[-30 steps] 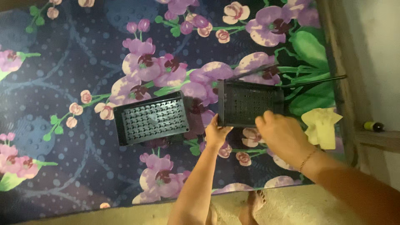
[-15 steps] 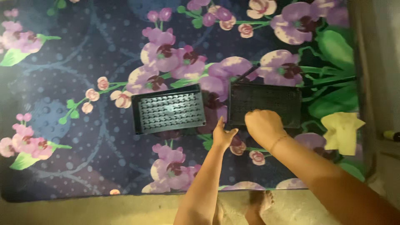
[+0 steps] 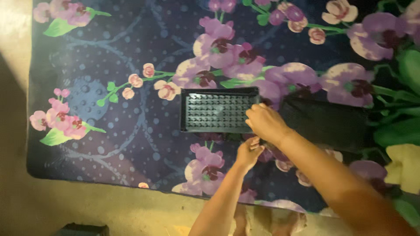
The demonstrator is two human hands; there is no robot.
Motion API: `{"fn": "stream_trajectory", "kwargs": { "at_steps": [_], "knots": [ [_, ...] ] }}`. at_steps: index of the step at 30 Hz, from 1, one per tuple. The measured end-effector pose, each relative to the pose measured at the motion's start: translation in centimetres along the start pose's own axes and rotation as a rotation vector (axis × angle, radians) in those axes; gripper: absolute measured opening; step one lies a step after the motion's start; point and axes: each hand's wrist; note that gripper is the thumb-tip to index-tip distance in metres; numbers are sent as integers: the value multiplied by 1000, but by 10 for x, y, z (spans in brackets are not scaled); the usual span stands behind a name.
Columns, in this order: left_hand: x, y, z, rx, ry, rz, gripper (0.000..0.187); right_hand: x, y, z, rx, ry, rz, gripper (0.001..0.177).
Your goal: The person assembles a black plastic tray by inserting metal rods into its slots. They wipe the tray with a yellow cloth, then repeatedly insert and remove the rods to fit them into place.
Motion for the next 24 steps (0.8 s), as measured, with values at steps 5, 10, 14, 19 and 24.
{"fn": "stream_trajectory", "kwargs": {
  "at_steps": [5, 10, 14, 19, 24],
  "knots": [
    [21, 31, -24, -211, 65, 70, 42, 41, 30, 112, -172, 82, -63, 19],
    [68, 42, -59, -236, 143, 60, 40, 48, 46, 158, -174, 144, 108, 25],
    [89, 24, -78, -342, 122, 69, 43, 39, 35, 164, -302, 46, 141, 20],
    [92, -2, -84, -377, 167, -59, 44, 20, 22, 149, -293, 56, 82, 10],
    [84, 14, -84, -532, 334, 80, 43, 5, -17, 97, 13, 146, 349, 20]
  ]
}}
Point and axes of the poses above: each hand's wrist, its own x-axis towards the middle knuckle, its own z-axis out of the palm, y = z × x, and after that the axes turned 13 degrees about y, right-handed
